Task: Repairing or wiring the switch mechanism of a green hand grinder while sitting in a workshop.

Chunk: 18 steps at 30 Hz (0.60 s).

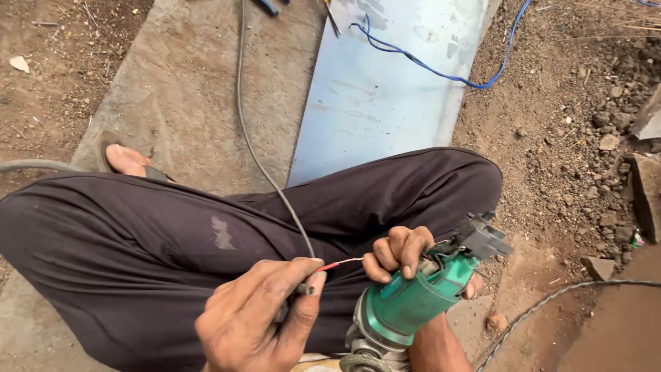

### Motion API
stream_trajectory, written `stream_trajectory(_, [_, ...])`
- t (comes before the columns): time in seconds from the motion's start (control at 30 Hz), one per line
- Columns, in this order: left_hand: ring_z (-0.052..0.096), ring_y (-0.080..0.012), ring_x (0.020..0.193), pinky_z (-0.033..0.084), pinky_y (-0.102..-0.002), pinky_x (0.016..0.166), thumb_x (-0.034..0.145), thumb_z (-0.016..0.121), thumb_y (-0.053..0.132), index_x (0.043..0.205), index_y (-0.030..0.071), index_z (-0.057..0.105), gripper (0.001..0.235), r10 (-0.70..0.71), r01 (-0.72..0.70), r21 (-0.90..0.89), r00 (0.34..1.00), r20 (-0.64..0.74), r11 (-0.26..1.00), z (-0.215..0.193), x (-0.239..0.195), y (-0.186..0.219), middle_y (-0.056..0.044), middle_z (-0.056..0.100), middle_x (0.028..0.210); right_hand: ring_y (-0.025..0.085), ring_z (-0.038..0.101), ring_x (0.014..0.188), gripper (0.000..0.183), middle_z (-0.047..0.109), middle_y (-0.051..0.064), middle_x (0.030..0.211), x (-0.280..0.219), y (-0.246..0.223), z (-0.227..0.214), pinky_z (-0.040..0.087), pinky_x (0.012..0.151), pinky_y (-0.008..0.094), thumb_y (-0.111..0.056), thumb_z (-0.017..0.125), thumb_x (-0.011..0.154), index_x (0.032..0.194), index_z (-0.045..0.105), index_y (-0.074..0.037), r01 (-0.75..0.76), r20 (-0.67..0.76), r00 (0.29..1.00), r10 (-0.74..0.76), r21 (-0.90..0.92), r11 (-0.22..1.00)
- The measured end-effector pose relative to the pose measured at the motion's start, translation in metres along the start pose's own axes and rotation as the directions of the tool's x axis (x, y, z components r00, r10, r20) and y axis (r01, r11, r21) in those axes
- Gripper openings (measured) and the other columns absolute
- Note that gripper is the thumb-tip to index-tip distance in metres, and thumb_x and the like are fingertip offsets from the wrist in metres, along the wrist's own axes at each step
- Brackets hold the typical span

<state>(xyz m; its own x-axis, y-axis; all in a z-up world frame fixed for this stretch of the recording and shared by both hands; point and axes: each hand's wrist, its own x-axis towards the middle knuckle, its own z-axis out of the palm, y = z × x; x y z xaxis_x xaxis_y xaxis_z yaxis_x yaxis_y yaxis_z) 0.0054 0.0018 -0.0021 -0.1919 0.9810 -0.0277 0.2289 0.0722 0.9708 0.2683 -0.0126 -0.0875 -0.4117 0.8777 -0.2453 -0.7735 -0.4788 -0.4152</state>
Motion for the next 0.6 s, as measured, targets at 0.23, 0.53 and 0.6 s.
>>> stream_trajectory(0.23, [0.071, -0.0128, 0.068, 0.056, -0.025, 0.061, 0.094, 0.075, 0.009, 0.103, -0.002, 0.071, 0.015, 0.069, -0.064, -0.063, 0.995, 0.075, 0.996, 0.007, 0.001, -0.002, -0.009, 0.073, 0.083, 0.015, 0.038, 0.072, 0.061, 0.040, 0.002, 0.074, -0.003, -0.005, -0.005, 0.048, 0.063, 0.033, -0.052, 0.080, 0.065, 0.082, 0.066, 0.004, -0.001, 0.007, 1.000, 0.000, 0.156, 0.988])
stream_trajectory(0.53, [0.074, -0.0138, 0.070, 0.058, -0.025, 0.063, 0.093, 0.073, 0.006, 0.099, -0.003, 0.069, 0.011, -0.083, 0.091, -0.065, 0.989, 0.124, 0.994, 0.009, -0.003, -0.005, -0.009, 0.072, 0.082, 0.020, 0.063, 0.081, 0.058, 0.066, 0.011, 0.091, -0.046, -0.023, 0.056, 0.056, 0.069, 0.035, -0.032, 0.084, 0.069, 0.112, 0.067, 0.003, -0.297, -0.468, 0.883, -0.035, -0.617, 0.729])
stream_trajectory(0.6, [0.074, -0.0149, 0.068, 0.057, -0.025, 0.062, 0.092, 0.074, 0.006, 0.098, -0.003, 0.069, 0.012, -0.074, 0.085, -0.074, 0.987, 0.143, 0.994, 0.012, -0.005, -0.007, -0.009, 0.072, 0.082, 0.017, 0.065, 0.077, 0.052, 0.072, 0.012, 0.086, -0.054, -0.017, 0.067, 0.054, 0.071, 0.032, -0.027, 0.085, 0.066, 0.103, 0.073, 0.007, -0.514, -0.632, 0.750, -0.195, -0.742, 0.430])
